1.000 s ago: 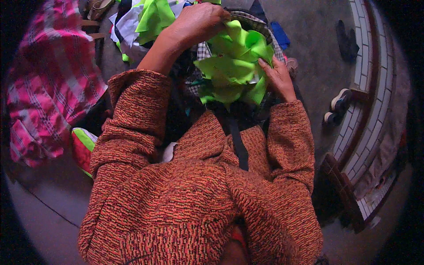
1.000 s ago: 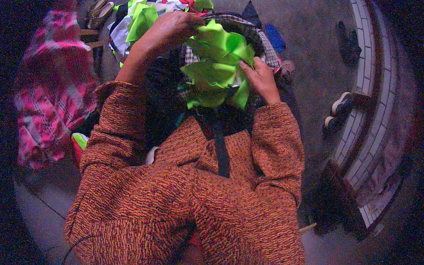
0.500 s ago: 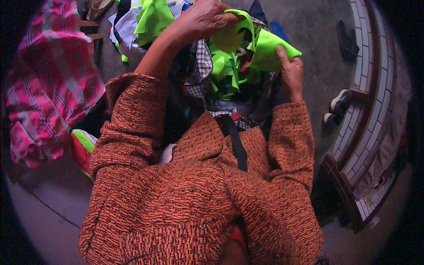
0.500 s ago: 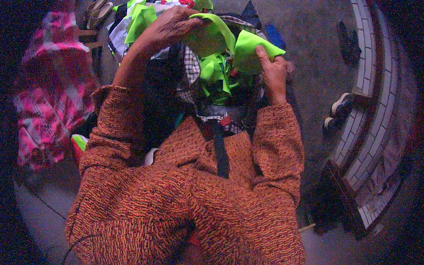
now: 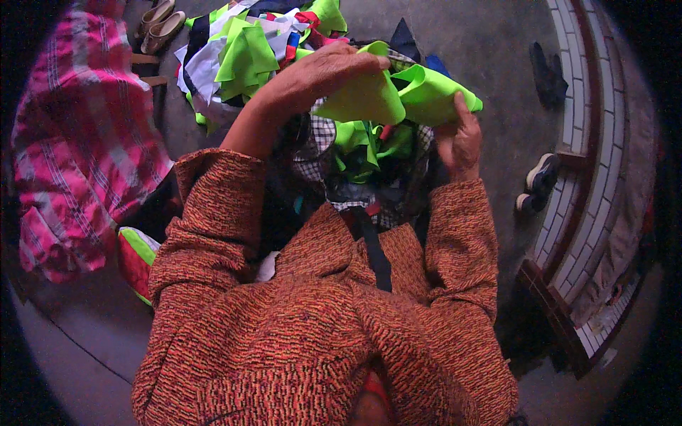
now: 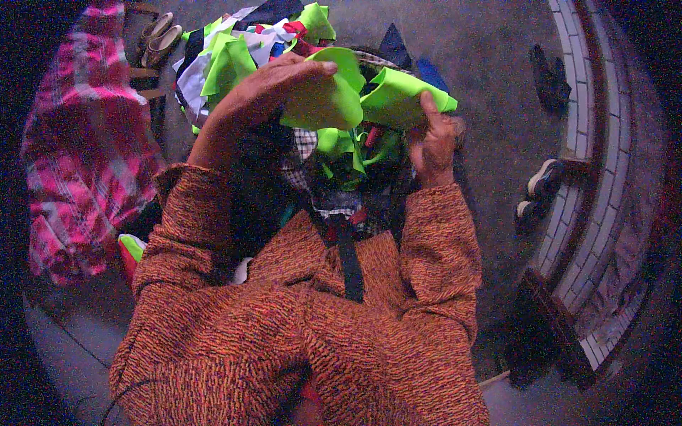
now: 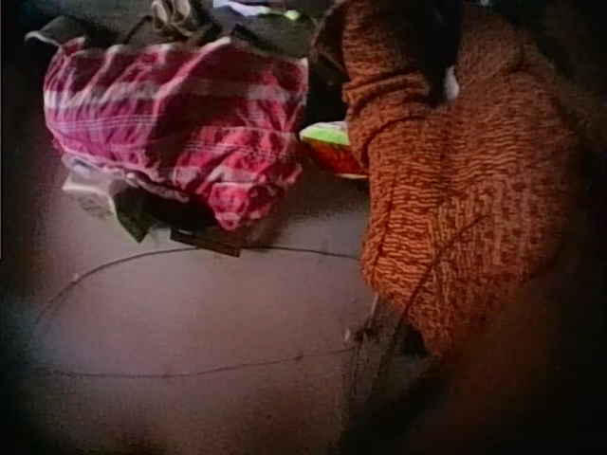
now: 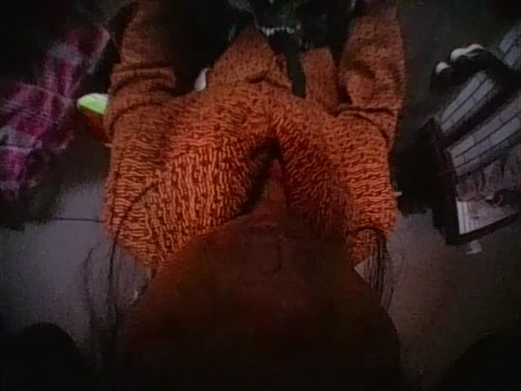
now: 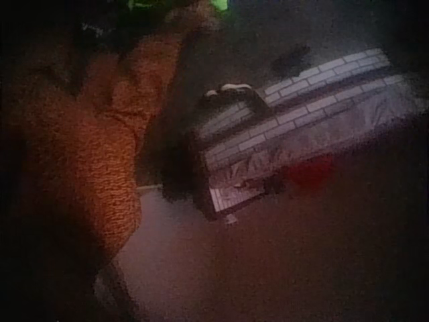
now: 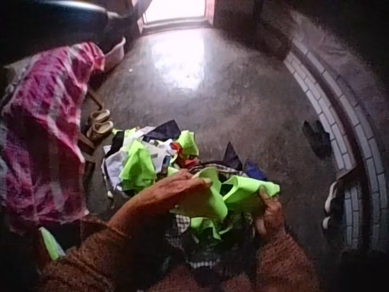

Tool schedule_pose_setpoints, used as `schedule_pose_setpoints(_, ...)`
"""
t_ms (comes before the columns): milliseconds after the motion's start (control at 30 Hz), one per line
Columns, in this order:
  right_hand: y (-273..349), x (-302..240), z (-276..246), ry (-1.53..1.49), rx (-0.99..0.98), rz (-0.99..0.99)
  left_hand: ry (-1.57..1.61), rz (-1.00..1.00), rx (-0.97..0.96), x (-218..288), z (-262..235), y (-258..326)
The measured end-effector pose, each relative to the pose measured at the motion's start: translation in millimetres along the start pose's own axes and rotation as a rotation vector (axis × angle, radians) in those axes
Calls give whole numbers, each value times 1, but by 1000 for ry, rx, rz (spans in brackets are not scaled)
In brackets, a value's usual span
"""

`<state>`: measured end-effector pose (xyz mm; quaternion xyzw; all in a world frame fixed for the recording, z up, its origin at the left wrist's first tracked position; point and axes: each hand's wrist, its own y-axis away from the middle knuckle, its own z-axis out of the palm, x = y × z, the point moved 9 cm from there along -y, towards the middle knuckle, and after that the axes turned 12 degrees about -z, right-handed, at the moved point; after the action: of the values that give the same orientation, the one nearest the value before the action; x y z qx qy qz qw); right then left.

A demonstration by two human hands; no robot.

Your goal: The person sits on the floor and sorts through a pile of colorful fabric pieces, picking them up one by one, inspecting them, and placing them into a checkered bag. The person handles various colors including green, red, blue, and white, occasionally folding or adjusting the pieces before placing them inside the bag.

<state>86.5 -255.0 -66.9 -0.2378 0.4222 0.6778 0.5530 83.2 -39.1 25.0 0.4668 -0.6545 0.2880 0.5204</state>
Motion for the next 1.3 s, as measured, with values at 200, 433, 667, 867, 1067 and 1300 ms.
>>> schedule_pose_setpoints(200, -15, 5, -31, 314, -48, -199, 298, -569, -231, -12, 27, -7)
schedule_pose_setpoints(433, 16, 0, 42, 98, -153, 26, 53, -428, -201, -33, 45, -20)
schedule_pose_setpoints(667, 20, 17, 53, 627, -348, 24, 58, -321, -200, -36, 74, -19)
schedule_pose_setpoints(867, 19, 21, 53, 531, -316, -33, -117, -298, -56, -38, 55, -25)
schedule_pose_setpoints(1067, 19, 11, 53, 213, -219, -5, -151, -159, 317, -23, 23, -22)
schedule_pose_setpoints(1300, 19, 5, 51, 466, -287, -174, 311, -268, -122, -28, 64, -24)
